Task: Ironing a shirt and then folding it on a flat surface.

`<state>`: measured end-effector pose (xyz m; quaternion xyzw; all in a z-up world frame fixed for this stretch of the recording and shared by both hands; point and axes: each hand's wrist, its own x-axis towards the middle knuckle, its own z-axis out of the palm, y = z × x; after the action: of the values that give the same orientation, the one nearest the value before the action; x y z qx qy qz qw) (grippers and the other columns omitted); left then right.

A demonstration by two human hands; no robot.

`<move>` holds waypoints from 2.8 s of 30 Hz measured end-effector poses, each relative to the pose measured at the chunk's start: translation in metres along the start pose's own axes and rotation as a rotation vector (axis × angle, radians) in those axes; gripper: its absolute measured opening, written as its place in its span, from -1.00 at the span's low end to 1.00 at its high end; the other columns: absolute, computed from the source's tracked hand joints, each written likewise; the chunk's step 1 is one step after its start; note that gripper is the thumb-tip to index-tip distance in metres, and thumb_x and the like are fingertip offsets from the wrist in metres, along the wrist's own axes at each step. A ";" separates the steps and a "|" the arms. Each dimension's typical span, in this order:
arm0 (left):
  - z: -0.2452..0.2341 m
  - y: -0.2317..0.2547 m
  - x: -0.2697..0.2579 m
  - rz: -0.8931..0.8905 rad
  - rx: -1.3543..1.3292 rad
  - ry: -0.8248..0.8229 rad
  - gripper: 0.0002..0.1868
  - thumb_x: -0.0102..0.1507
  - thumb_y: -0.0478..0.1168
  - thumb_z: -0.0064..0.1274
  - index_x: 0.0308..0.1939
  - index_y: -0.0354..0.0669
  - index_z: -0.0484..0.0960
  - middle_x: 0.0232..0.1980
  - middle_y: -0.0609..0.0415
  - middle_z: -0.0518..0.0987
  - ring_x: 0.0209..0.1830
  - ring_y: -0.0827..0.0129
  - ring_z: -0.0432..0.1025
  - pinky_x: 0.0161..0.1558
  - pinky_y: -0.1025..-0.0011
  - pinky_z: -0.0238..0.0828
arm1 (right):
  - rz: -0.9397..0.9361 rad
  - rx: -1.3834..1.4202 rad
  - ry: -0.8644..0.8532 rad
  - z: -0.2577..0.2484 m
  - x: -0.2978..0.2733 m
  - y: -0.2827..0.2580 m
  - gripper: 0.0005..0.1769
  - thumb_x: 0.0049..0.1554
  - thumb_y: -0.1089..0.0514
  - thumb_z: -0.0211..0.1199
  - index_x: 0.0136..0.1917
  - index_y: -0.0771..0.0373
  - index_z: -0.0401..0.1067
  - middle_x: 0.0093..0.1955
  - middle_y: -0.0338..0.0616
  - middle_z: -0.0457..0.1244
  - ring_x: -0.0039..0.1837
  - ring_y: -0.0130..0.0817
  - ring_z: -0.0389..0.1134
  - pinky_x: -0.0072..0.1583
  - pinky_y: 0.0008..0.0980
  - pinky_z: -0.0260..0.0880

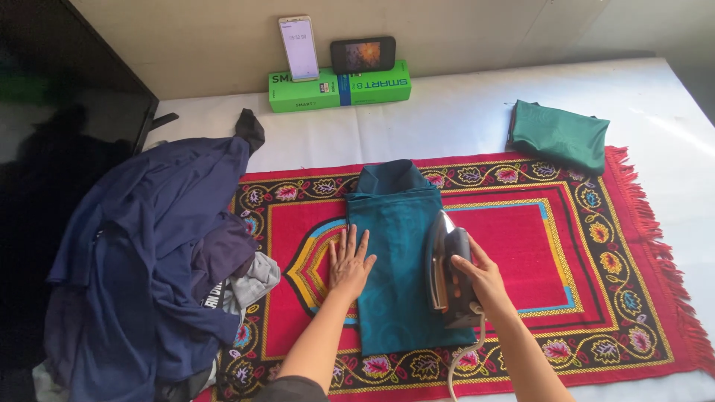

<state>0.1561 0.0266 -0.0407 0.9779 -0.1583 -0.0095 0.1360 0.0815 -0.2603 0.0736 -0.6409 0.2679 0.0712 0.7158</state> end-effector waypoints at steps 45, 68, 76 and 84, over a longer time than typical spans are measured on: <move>0.001 -0.007 -0.065 -0.019 0.079 0.027 -0.28 0.42 0.19 -0.31 0.62 0.18 -0.07 0.67 0.08 -0.08 0.66 0.11 -0.22 0.53 -0.13 -0.50 | 0.018 -0.413 -0.411 0.034 -0.024 0.027 -0.20 0.11 0.09 0.37 0.57 -0.11 0.20 -0.08 -0.19 0.43 -0.26 -0.52 0.40 -0.14 -0.42 0.48; -0.001 -0.014 -0.077 -0.006 0.087 -0.069 -0.28 0.42 0.24 -0.37 0.63 0.27 -0.11 0.69 0.09 -0.15 0.68 0.11 -0.27 0.53 -0.14 -0.51 | -0.047 -0.982 -0.157 0.024 -0.081 0.006 -0.26 0.05 -0.24 0.33 0.49 -0.34 0.28 0.05 0.08 0.45 0.11 -0.06 0.52 0.18 -0.11 0.46; 0.003 -0.016 -0.078 -0.007 0.088 -0.060 -0.28 0.42 0.25 -0.38 0.63 0.29 -0.12 0.69 0.09 -0.15 0.68 0.12 -0.27 0.53 -0.14 -0.51 | -0.102 -0.926 -0.087 0.004 -0.072 0.017 -0.29 0.07 -0.19 0.30 0.49 -0.30 0.30 0.08 0.09 0.44 0.15 -0.03 0.51 0.21 -0.10 0.46; 0.002 -0.016 -0.078 -0.019 0.079 -0.077 -0.28 0.42 0.25 -0.38 0.63 0.30 -0.11 0.69 0.10 -0.17 0.68 0.12 -0.29 0.53 -0.15 -0.52 | -0.017 -0.927 0.178 -0.010 -0.065 0.008 -0.30 0.17 -0.20 0.22 0.56 -0.20 0.23 -0.01 0.11 0.44 -0.10 -0.03 0.54 0.04 -0.09 0.48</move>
<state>0.0871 0.0644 -0.0491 0.9829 -0.1545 -0.0422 0.0910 0.0203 -0.2531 0.0969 -0.8987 0.2628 0.1220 0.3292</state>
